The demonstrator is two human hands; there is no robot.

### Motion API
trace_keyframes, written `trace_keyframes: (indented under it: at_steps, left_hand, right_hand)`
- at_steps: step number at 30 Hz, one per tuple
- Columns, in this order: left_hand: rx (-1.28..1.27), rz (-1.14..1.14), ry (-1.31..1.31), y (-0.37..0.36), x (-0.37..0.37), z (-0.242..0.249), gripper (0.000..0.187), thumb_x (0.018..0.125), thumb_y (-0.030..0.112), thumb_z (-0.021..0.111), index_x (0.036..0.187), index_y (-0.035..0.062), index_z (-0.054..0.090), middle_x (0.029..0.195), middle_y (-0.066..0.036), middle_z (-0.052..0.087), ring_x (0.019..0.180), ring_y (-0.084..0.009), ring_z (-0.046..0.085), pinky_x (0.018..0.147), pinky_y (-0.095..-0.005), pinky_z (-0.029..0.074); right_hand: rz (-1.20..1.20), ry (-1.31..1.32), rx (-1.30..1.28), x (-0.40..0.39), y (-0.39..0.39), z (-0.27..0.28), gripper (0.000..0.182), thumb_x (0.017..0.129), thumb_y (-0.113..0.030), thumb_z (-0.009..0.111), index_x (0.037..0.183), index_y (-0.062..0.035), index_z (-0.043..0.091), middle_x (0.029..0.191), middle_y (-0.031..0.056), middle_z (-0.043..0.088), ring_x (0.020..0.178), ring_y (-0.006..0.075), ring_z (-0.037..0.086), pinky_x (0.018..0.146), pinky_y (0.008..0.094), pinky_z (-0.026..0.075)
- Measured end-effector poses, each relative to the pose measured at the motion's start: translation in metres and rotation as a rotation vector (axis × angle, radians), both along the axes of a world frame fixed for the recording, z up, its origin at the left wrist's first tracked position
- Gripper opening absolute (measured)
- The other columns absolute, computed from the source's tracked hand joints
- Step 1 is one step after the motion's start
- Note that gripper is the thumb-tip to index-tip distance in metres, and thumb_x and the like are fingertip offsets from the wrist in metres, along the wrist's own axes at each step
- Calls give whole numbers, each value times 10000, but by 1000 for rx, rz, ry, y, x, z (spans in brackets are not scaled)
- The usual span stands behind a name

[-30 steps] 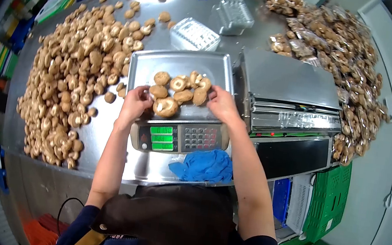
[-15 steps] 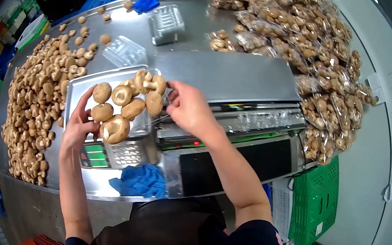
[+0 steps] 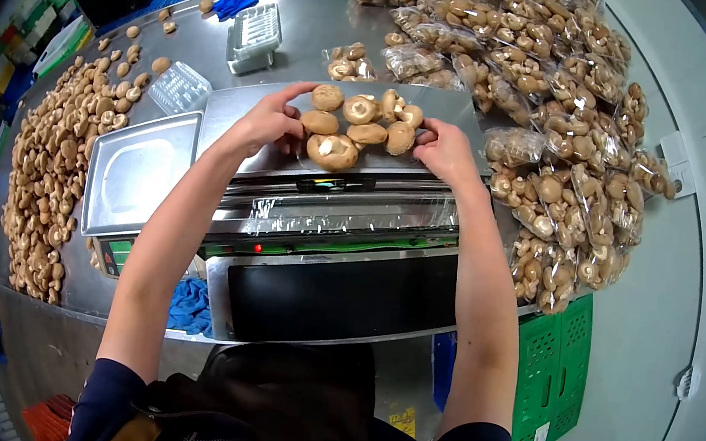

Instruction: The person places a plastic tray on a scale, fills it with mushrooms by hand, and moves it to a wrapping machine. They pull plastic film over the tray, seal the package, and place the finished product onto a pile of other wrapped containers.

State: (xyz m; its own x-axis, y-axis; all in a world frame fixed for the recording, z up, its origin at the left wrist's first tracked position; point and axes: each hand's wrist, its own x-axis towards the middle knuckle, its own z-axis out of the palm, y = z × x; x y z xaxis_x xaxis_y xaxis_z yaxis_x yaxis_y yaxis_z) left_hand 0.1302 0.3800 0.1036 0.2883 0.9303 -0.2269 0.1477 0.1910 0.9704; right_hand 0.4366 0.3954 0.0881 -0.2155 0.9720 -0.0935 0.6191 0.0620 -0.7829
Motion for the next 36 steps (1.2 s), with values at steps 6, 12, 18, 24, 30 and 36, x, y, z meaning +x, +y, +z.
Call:
trace_keyframes:
  at_steps: [6, 12, 18, 24, 30, 36]
  left_hand:
    - [-46, -158, 200, 7, 1, 8, 773, 725, -56, 534, 1443, 145, 332, 753, -71, 584, 525, -133, 584, 449, -233, 451]
    - [265, -216, 590, -38, -40, 11, 633, 779, -9, 564, 1379, 131, 418, 840, -68, 597, 587, -170, 604, 558, -277, 510]
    - [796, -405, 1128, -110, -65, 36, 702, 643, 56, 739, 1290, 196, 507, 1216, -109, 502, 1086, -295, 510, 909, -426, 451]
    - [887, -490, 1002, -113, -34, 18, 345, 701, 103, 695, 1043, 112, 656, 1194, -63, 581, 1069, -282, 515, 1004, -479, 356]
    - [399, 228, 488, -177, -74, 50, 127, 889, 20, 509, 889, -19, 630, 834, -144, 632, 641, -192, 640, 573, -291, 519]
    - [776, 461, 227, -9, -58, 56, 269, 975, 217, 473, 1140, 35, 582, 1190, -118, 563, 1090, -206, 568, 952, -322, 442]
  right_hand:
    - [55, -46, -61, 19, -6, -1, 462, 726, -101, 691, 1169, 0, 606, 785, 45, 650, 700, 132, 596, 702, 267, 486]
    - [381, -289, 517, 49, -31, 20, 402, 796, -100, 658, 1187, -51, 574, 1111, 98, 614, 832, 221, 627, 734, 284, 501]
    - [656, -691, 548, 89, -55, 36, 435, 803, -108, 617, 1222, -208, 549, 1343, 29, 481, 828, 241, 656, 633, 317, 533]
    - [629, -247, 469, 79, -55, 12, 245, 810, -127, 654, 1053, -151, 665, 1229, 39, 595, 808, 198, 665, 634, 300, 539]
    - [234, 364, 28, 109, -112, 80, 185, 840, 34, 564, 978, -2, 682, 1023, 142, 675, 714, 187, 664, 567, 281, 539]
    - [15, 397, 674, 34, 26, 97, 344, 953, -214, 514, 1240, -25, 530, 1103, 165, 631, 1014, 280, 627, 908, 308, 489]
